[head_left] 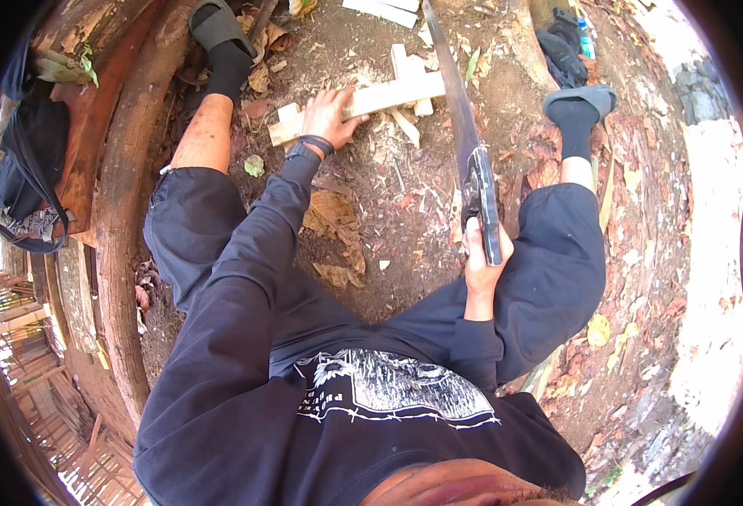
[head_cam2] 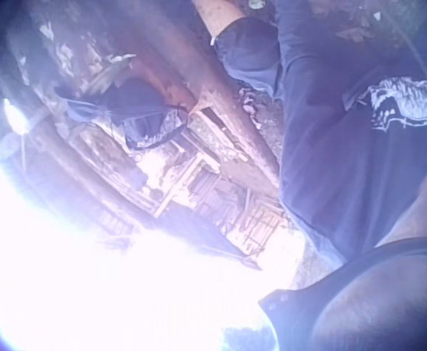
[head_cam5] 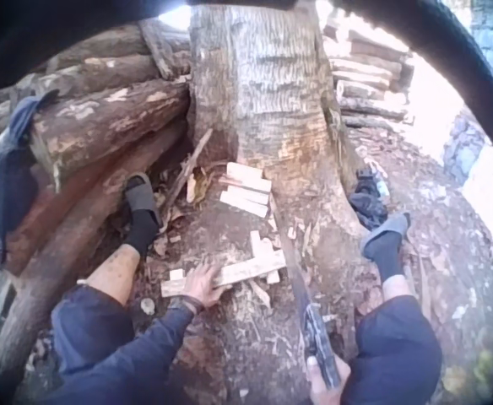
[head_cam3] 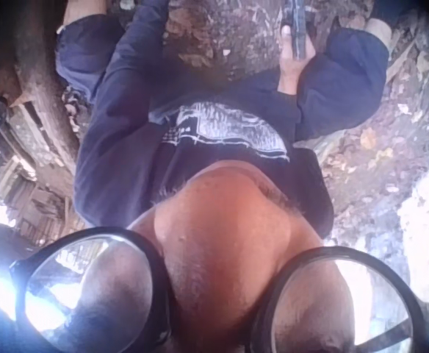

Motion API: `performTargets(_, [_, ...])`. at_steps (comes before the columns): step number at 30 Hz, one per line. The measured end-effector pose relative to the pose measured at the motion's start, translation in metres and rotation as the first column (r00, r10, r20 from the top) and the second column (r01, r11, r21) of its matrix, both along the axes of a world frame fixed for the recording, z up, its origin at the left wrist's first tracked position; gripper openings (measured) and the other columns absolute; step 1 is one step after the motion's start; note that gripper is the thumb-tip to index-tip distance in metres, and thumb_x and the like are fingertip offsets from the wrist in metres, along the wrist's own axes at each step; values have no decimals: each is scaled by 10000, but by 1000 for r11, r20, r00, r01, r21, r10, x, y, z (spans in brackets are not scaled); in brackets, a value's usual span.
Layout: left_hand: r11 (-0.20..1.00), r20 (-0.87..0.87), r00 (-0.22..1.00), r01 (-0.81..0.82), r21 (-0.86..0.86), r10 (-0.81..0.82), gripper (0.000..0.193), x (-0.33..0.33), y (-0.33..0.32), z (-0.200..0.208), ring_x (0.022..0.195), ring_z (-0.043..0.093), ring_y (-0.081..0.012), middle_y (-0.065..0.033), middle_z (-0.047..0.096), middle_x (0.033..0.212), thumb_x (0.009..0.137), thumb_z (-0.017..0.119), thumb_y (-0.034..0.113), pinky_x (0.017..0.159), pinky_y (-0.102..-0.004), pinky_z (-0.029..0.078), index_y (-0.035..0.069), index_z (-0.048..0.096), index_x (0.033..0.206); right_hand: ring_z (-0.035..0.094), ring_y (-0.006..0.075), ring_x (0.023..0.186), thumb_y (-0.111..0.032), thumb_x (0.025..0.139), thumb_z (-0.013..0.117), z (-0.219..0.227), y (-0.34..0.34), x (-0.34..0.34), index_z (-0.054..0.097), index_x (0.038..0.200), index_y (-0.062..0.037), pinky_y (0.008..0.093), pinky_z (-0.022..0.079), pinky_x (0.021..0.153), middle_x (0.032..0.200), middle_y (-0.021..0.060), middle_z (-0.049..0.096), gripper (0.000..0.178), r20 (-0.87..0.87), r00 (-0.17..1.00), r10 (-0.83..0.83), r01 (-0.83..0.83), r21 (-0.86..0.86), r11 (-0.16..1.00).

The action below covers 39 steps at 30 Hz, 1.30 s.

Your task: The person sits on the ground and uses a hand saw to cut small pieces of wood. They hold the wood with their left hand and saw with their right hand, creating smaller segments that are placed on the ground.

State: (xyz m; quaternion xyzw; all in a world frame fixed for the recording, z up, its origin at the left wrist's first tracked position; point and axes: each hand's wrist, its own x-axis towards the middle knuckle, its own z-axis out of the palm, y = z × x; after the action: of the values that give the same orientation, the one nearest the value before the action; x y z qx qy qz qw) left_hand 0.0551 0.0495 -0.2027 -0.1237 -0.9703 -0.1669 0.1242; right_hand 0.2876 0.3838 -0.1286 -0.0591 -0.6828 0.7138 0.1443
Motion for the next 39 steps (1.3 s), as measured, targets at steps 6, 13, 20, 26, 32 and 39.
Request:
performTargets(6, [990, 5, 994, -112, -87, 112, 618, -17, -6, -9, 1224, 630, -358, -152, 706, 1239, 965, 740, 553, 1054, -526, 482, 114, 680, 1396, 543, 64, 633, -143, 1036, 770, 2, -8, -6, 706, 979, 26, 259, 423, 574, 734, -13, 617, 190, 61, 998, 11, -11, 3, 1000])
performTargets(13, [976, 82, 985, -165, 144, 155, 513, -40, -5, -5, 1030, 722, -415, -205, 756, 1076, 1089, 478, 536, 921, -535, 554, 99, 725, 1193, 560, 74, 658, -150, 1035, 765, -5, -16, -4, 750, 1094, 48, 273, 457, 613, 763, 3, 648, 207, 28, 994, 104, -106, 110, 988])
performTargets(20, [968, 102, 966, -244, 59, 237, 530, -40, 7, -4, 831, 758, -444, -211, 771, 838, 1107, 419, 514, 786, -575, 588, 125, 765, 1012, 557, 118, 599, -179, 1019, 775, -17, -34, -18, 761, 1054, 58, 313, 449, 587, 681, 45, 607, 240, -2, 987, 162, -154, 307, 939])
performTargets(26, [967, 145, 958, -253, 36, 246, 561, -41, 6, -9, 905, 768, -436, -228, 789, 925, 1113, 380, 518, 852, -566, 601, 142, 797, 1118, 565, 126, 576, -213, 1027, 778, -27, -31, -24, 743, 972, 49, 320, 448, 570, 648, 39, 589, 270, -1, 984, 177, -164, 363, 917])
performTargets(32, [957, 94, 955, -287, 38, 283, 549, -42, 3, -17, 872, 772, -434, -225, 793, 922, 1110, 396, 510, 835, -570, 613, 157, 815, 1113, 571, 119, 564, -212, 1024, 765, -19, -16, 5, 739, 990, 40, 318, 453, 565, 642, 37, 601, 256, 74, 977, 201, -213, 398, 892])
performTargets(39, [970, 111, 965, -242, 31, 237, 577, -39, 9, -11, 863, 768, -435, -230, 784, 899, 1123, 372, 520, 816, -559, 613, 149, 813, 1160, 532, 103, 561, -214, 1040, 765, -34, -50, -70, 739, 925, -2, 318, 417, 534, 656, 5, 592, 243, 37, 975, 221, -218, 373, 902])
